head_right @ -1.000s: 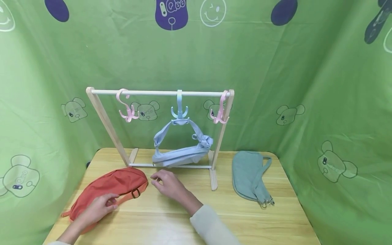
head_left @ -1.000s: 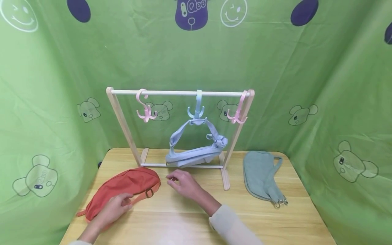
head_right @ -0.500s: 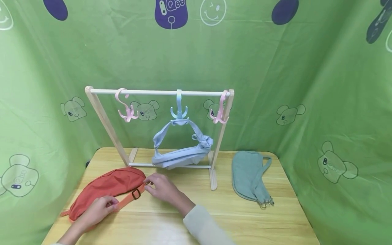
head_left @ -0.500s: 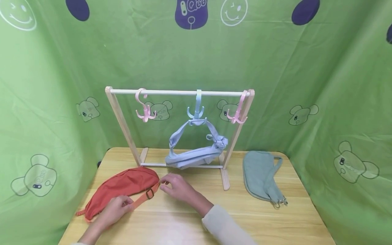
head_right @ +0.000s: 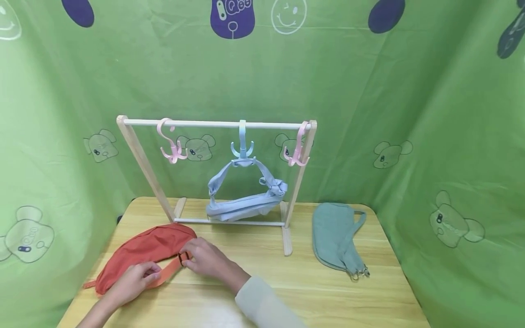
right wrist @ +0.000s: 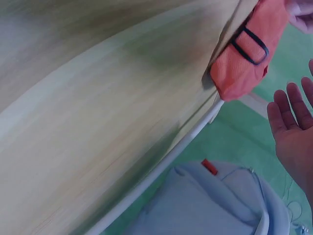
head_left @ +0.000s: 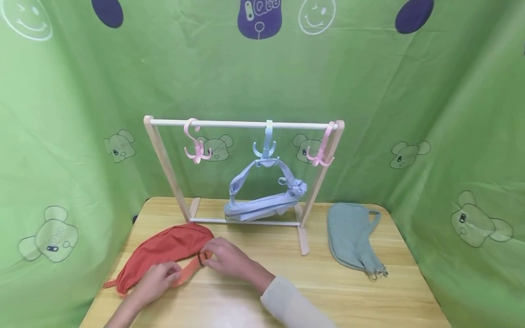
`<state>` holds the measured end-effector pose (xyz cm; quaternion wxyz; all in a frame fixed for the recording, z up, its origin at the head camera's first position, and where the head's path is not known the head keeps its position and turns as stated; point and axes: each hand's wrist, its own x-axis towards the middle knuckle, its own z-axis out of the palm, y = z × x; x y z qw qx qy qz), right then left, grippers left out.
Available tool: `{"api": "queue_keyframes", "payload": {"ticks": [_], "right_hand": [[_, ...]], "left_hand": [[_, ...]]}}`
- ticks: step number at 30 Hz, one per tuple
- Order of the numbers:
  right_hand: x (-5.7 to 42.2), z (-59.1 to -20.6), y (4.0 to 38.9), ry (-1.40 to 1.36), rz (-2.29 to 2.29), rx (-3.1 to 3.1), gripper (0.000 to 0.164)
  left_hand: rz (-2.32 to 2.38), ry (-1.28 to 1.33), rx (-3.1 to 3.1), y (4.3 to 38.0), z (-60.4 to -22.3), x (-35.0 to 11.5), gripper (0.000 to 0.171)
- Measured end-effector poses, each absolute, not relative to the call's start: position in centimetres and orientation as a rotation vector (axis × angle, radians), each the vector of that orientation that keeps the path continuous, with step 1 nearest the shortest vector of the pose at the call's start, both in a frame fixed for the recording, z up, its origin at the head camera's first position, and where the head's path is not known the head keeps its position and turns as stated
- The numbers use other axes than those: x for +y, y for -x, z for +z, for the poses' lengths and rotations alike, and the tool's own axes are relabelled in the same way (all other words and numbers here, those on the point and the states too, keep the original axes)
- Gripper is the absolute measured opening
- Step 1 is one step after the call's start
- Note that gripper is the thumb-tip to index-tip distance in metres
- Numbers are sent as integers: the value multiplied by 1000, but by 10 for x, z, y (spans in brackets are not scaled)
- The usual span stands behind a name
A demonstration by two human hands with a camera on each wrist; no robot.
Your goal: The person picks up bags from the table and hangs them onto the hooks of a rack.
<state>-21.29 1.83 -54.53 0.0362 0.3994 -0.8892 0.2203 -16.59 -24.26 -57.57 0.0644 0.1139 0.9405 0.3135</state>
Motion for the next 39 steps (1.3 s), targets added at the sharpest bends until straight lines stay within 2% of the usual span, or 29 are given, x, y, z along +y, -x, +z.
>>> {"api": "queue_keyframes", "payload": {"ticks": [8, 18, 21, 26, 31, 36, 39], "right_hand": [[8, -551, 213, -1332, 511, -2623, 30], [0, -549, 215, -1435, 386, -2605, 47], [-3, -551, 216, -1427, 333, -2524, 45], [-6, -551, 217, -1384, 323, -2471, 32], [-2, -544, 219, -1365, 441, -2529, 32], [4, -534, 223, -1337, 541, -2520, 35], [8, -529, 224, -1304, 608, -2554, 38]], "left_hand": [[970, -444, 2849, 168, -561, -235, 5], [1033, -567, 2859, 165, -538, -227, 5], [1038, -592, 2861, 165, -529, -225, 7], [1093, -468, 2739, 165, -514, -224, 17], [1090, -358, 2714, 165, -506, -228, 34], [974, -445, 2857, 167, -500, -233, 52], [937, -524, 2949, 168, -496, -235, 51]]}}
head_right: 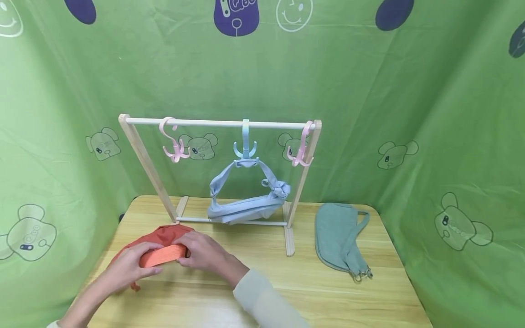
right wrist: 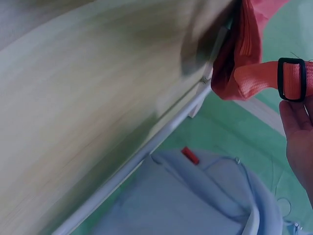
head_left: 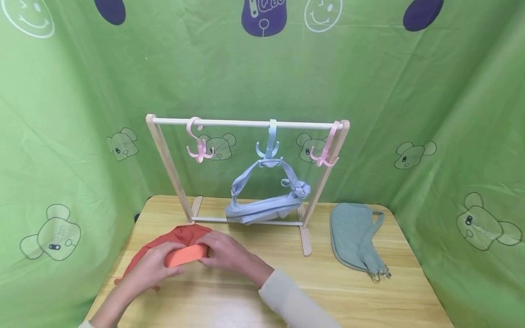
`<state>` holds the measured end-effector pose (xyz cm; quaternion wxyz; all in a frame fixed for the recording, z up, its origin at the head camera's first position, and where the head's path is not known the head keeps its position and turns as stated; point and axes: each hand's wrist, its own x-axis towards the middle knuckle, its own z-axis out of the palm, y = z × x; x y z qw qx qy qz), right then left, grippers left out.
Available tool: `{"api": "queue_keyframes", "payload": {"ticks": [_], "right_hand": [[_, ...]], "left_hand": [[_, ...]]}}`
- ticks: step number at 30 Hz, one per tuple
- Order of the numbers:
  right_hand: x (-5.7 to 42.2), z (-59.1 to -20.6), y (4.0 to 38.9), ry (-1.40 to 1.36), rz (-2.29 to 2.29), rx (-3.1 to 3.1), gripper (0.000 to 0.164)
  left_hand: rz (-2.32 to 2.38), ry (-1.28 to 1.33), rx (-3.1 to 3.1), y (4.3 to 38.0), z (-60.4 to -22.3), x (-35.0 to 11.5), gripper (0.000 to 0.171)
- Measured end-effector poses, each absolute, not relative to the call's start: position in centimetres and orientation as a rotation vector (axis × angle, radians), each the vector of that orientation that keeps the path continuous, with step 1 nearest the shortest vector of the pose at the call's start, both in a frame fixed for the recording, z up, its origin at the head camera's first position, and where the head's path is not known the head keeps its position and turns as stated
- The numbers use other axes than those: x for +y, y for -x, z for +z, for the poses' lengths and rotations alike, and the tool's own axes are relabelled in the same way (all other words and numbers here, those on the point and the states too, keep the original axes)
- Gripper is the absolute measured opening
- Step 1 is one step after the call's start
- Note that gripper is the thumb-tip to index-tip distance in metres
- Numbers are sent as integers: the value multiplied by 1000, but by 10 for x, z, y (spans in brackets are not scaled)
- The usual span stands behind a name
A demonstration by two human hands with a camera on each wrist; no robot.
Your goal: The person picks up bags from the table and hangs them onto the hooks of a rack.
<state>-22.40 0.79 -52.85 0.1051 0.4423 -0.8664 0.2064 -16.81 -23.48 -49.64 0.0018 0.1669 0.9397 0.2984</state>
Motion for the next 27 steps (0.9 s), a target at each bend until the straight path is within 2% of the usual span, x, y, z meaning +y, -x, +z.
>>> {"api": "queue_keyframes", "payload": {"ticks": [5, 13, 20, 27], "right_hand": [[14, -519, 225, -1234, 689, -2623, 44], [19, -499, 228, -1210, 865, -2551, 49], [20, -477, 232, -1236, 873, -2359, 37], [23, -465, 235, -1212, 846, -2329, 31]], "left_hand": [[947, -543, 3009, 171, -488, -233, 45], [983, -573, 3046, 179, -461, -235, 44], [1004, -766, 3141, 192, -441, -239, 42], [1027, -827, 3176, 196, -428, -236, 42]]}}
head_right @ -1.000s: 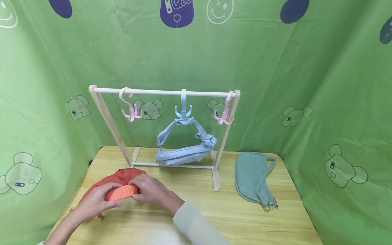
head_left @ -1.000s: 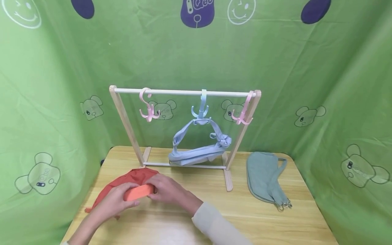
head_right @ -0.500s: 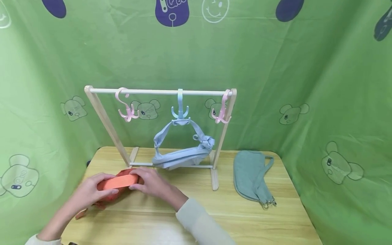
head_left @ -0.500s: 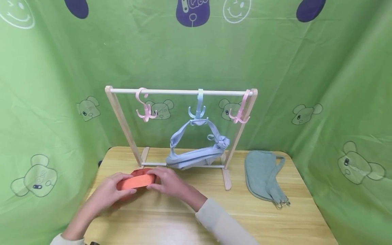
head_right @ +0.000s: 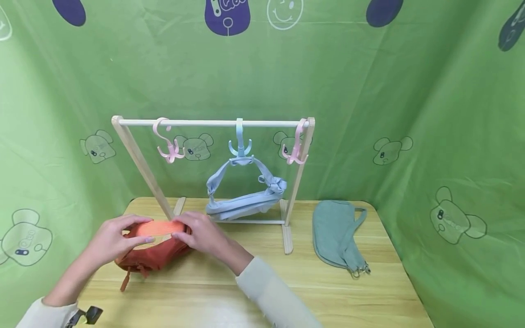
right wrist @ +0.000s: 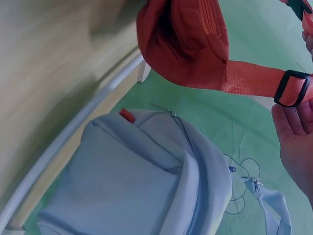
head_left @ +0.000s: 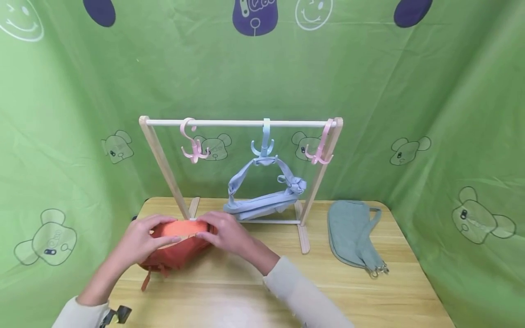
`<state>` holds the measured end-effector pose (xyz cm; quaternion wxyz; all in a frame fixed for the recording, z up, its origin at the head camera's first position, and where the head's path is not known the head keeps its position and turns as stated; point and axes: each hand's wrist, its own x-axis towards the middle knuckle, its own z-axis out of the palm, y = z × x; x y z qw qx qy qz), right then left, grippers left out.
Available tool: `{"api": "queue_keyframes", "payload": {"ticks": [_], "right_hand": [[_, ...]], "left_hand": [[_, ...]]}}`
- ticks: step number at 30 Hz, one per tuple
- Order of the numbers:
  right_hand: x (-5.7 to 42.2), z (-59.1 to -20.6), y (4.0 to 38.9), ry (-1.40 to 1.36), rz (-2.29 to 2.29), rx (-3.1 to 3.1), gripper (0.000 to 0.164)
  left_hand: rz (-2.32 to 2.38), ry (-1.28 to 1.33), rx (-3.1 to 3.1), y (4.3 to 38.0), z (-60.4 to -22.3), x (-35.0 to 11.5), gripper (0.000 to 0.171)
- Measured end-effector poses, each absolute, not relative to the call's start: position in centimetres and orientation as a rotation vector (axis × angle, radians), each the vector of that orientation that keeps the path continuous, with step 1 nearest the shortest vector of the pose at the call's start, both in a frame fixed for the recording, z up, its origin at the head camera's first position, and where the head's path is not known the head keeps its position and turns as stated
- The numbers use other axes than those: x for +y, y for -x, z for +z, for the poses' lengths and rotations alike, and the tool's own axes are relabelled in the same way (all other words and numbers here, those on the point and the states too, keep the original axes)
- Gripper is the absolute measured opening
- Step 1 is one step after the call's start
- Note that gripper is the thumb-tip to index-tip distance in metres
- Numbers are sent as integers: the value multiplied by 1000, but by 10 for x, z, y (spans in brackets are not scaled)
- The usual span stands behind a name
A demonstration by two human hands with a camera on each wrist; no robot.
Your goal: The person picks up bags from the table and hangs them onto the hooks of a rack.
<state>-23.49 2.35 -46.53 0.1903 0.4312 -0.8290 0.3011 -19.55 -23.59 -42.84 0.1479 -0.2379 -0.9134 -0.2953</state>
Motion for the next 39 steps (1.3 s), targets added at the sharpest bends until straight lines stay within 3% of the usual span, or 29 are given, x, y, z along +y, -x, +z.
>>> {"api": "queue_keyframes", "payload": {"ticks": [11, 21, 39], "right_hand": [[28, -448, 242, -1211, 790, -2278, 22], [31, -427, 248, -1171, 718, -2312, 15], [42, -385, 262, -1187, 529, -2250, 14]], "left_hand": [[-881, 765, -2548, 208, -418, -232, 36], [-877, 807, -2442, 220, -403, -227, 21], [-783, 921, -2424, 234, -373, -219, 17]]}}
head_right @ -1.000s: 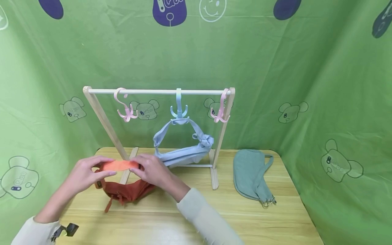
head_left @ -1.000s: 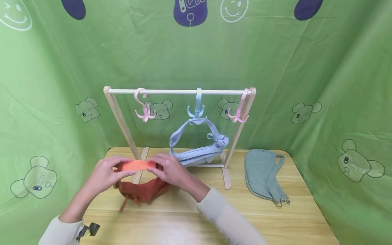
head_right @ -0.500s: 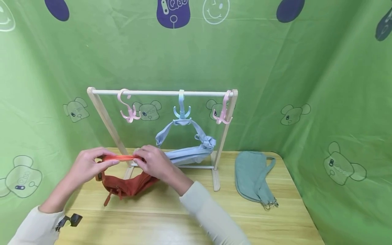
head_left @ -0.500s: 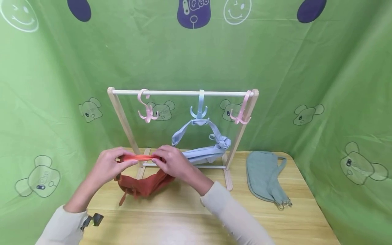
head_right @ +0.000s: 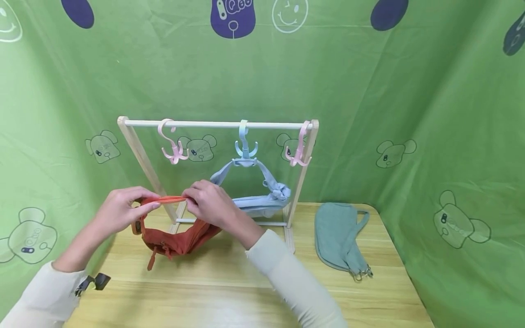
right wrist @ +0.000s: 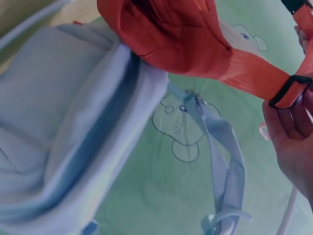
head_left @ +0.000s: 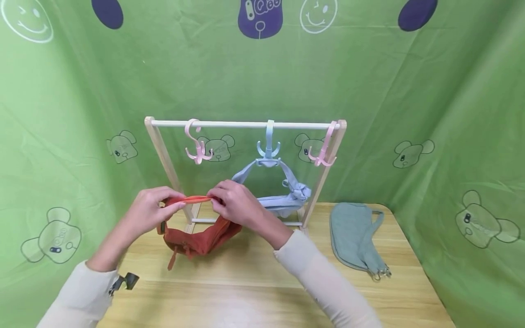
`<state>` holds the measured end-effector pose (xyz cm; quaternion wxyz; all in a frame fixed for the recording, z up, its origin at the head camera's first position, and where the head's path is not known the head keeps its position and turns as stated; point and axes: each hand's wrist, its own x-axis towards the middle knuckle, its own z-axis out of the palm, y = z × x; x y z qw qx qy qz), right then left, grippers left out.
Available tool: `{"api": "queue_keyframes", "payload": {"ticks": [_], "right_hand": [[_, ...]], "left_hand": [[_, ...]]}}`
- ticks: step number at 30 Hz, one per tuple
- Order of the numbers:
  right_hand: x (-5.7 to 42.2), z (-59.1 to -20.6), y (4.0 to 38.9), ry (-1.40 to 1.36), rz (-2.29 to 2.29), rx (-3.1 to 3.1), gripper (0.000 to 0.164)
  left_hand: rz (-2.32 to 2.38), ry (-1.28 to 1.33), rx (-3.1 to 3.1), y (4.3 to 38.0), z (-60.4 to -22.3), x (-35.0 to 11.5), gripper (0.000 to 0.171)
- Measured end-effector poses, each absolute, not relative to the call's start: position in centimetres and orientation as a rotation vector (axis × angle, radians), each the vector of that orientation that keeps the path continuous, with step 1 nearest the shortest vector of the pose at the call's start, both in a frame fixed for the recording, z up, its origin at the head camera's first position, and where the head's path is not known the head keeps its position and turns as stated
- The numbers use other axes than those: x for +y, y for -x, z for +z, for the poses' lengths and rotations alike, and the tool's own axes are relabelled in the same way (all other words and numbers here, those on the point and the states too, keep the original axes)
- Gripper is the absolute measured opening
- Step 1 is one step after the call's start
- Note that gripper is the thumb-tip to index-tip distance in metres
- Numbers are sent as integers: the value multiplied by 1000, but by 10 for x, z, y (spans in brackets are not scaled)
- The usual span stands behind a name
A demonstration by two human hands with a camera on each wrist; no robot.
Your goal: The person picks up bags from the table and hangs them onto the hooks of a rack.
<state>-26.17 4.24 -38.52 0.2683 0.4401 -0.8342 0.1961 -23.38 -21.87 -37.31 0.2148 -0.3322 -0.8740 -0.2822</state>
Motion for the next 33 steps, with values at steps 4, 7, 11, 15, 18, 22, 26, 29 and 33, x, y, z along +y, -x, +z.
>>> {"api": "queue_keyframes", "payload": {"ticks": [4, 7, 11, 15, 18, 22, 26, 29, 33], "right_hand": [[45, -376, 264, -1181, 526, -2250, 16], [46, -369, 267, -1173, 524, -2260, 15], [49, -360, 269, -1159, 528, -2272, 15], [52, -354, 270, -1150, 542, -2285, 15], [54, -348, 273, -1142, 554, -2294, 15], [56, -340, 276, -1128, 593, -2311, 15], [57, -333, 280, -1101, 633, -2335, 15], [57, -330, 283, -1074, 646, -2363, 14], [60, -326, 286, -1034, 650, -2398, 14]], "left_hand": [[-763, 932, -2434, 236, -365, -218, 16], [-744, 939, -2424, 238, -359, -217, 15], [-724, 952, -2402, 242, -351, -216, 14], [-722, 958, -2399, 244, -343, -215, 14], [-709, 964, -2396, 247, -337, -214, 14], [-693, 976, -2372, 250, -329, -212, 14], [-692, 968, -2371, 252, -321, -210, 13], [-683, 954, -2389, 255, -318, -210, 12], [-680, 945, -2400, 258, -315, -210, 12]]}}
